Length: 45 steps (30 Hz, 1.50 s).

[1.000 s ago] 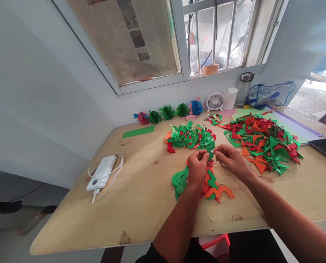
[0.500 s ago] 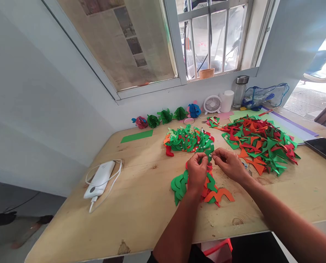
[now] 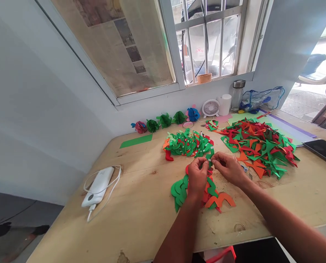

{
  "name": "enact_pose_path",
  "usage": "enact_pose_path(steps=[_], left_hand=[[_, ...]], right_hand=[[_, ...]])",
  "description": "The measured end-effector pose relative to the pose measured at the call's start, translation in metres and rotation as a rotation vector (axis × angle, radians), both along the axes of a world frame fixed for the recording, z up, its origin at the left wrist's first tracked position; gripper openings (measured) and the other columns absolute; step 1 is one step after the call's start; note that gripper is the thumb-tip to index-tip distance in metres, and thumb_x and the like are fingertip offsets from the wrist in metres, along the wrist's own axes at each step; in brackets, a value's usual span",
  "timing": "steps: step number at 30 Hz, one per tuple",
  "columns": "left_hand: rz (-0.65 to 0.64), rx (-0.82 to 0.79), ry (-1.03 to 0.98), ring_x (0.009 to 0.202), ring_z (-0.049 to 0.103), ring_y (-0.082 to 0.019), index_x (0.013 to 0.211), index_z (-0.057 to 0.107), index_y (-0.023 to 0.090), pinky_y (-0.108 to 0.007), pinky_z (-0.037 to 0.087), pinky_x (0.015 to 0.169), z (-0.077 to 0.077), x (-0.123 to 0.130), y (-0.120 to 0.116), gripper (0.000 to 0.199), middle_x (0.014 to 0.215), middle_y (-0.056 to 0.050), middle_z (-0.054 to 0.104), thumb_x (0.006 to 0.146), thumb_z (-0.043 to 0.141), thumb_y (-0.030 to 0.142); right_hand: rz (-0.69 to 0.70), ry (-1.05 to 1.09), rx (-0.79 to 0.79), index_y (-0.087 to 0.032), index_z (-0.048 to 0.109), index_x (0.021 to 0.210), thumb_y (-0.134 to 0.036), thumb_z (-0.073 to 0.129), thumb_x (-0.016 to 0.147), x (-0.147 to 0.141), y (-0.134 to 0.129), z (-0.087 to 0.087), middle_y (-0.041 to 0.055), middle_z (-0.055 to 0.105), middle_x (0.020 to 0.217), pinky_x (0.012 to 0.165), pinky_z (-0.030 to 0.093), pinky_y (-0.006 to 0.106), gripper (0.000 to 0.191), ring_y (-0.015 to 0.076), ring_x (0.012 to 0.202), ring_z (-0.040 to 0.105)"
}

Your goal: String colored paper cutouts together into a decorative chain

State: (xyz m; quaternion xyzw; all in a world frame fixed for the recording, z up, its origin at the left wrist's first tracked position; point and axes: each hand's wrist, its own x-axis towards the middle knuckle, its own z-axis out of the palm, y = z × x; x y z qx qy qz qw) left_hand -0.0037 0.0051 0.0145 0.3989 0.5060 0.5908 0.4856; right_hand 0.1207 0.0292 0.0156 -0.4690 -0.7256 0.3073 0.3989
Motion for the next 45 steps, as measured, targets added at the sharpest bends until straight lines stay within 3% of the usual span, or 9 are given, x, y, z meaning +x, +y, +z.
enact_pose_path(steps=[19,45], left_hand=[[-0.039,-0.015,0.007,0.051,0.058,-0.01,0.075,0.056,0.014,-0.021,0.047,0.051,-0.0001,0.0024,0.0004,0.009,0.063,0.0,0.06,0.071,0.058,0.023],[-0.093,-0.035,0.001,0.051,0.059,-0.011,0.077,0.057,0.014,-0.022,0.048,0.051,-0.0045,0.001,0.0001,0.015,0.064,-0.001,0.061,0.071,0.061,0.027]], right_hand=[[-0.095,-0.103,0.017,-0.019,0.052,0.063,-0.021,0.049,0.073,-0.0004,-0.0009,0.0024,-0.0037,0.047,0.051,0.047,0.028,0.023,0.011,0.0095,0.047,0.038],[-0.1,-0.123,-0.022,-0.019,0.052,0.063,-0.022,0.051,0.072,0.0001,-0.002,0.0022,-0.0044,0.049,0.052,0.047,0.03,0.021,0.009,0.0083,0.049,0.04]])
